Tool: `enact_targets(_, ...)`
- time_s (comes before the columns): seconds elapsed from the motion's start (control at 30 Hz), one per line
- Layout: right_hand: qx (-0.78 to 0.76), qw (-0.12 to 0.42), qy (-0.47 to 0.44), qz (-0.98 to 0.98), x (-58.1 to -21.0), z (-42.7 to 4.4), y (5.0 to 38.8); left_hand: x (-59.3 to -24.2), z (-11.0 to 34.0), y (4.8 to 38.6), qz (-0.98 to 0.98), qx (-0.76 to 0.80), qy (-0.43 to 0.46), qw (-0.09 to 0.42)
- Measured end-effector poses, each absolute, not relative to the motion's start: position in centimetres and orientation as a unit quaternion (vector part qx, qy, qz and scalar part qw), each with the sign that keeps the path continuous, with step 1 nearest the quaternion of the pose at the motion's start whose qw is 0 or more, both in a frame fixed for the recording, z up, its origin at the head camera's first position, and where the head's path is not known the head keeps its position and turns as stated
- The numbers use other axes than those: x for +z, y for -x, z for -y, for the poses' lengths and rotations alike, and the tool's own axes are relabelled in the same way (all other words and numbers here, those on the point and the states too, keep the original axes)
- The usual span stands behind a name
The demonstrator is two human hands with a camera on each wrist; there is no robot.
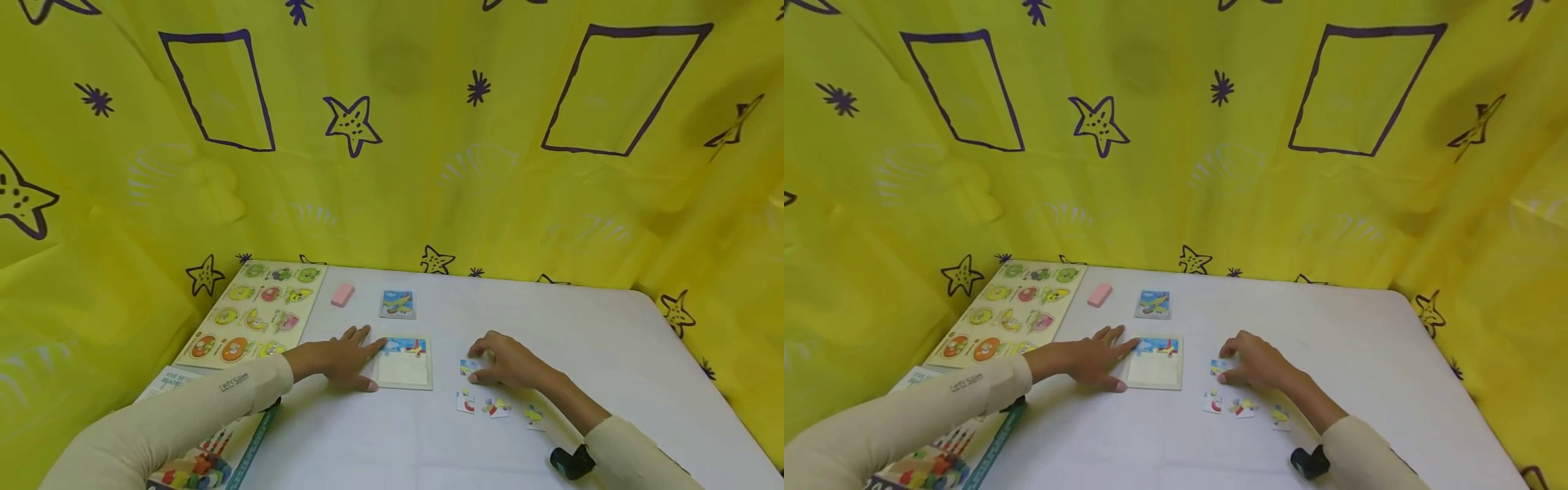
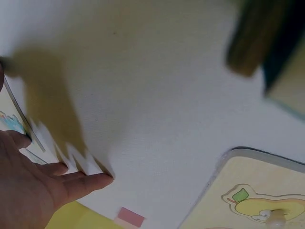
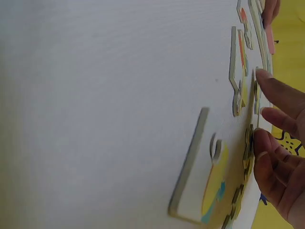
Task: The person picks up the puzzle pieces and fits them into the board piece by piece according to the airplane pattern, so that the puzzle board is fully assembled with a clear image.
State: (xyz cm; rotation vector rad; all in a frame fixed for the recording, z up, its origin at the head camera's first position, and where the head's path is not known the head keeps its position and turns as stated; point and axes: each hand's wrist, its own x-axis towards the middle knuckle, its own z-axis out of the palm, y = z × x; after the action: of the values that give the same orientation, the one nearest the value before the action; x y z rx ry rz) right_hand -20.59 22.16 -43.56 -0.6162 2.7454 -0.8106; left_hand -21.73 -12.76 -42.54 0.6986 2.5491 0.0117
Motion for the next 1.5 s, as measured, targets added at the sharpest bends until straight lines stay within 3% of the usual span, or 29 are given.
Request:
enact_targets(0.47, -0.286, 0.071, 0.242, -0.925, -43.9, -22.8, 20.2, -42.3, 12.9, 21.8, -0.934, 0.022, -0.252, 0.251)
enact_targets(1.5, -0.355, 0.131, 0.263, -0.887, -43.9, -22.4, 19.8, -42.3, 12.8, 21.2, -0.938, 0.021, -0.245, 0.243)
